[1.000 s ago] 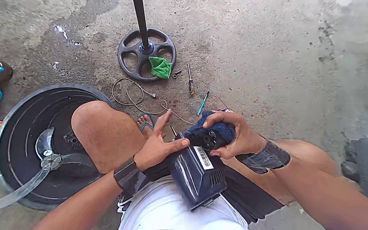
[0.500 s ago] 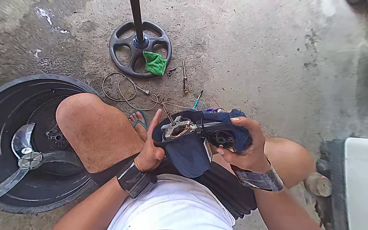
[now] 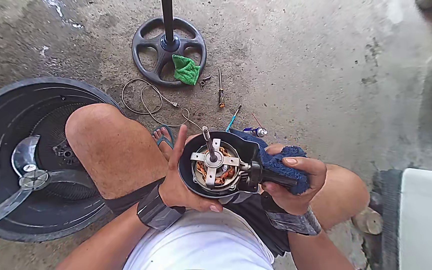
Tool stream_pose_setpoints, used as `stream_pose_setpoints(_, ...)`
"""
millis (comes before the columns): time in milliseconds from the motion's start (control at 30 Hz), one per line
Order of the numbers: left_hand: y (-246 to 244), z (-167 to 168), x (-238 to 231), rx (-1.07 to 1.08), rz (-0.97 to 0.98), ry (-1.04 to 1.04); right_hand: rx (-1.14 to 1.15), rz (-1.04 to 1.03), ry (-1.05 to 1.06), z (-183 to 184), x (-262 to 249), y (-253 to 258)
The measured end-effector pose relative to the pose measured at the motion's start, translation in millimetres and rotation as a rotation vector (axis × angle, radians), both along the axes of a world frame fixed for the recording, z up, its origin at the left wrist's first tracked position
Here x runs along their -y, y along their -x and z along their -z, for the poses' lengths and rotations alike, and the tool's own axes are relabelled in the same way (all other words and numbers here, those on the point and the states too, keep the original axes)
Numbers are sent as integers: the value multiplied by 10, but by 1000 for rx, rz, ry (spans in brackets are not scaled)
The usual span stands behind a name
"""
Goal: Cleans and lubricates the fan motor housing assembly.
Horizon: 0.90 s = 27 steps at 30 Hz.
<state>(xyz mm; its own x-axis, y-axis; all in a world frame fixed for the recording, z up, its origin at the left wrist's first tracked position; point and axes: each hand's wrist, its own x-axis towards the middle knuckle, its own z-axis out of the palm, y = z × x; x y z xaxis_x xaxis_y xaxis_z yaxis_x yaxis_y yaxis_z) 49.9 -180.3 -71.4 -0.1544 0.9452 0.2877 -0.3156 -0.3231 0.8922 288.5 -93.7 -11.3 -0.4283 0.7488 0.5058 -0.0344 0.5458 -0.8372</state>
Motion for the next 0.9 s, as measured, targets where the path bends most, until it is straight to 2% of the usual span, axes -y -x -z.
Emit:
stream_pose_setpoints(133,33,-4,-7,47,71,43,20,-39,-5,-10,-14,-22)
stream_pose_setpoints(467,11,2,17,9,48,24,19,-80,-6,22,-28,-63)
stream_pose_setpoints(667,-95,-139,61,-161,-87,-25,-144,-78,167,206,-43,-106)
stream_pose_setpoints(900,23,-294,-41,-492,-148,-155,-201,-210,342,281,-108,-132)
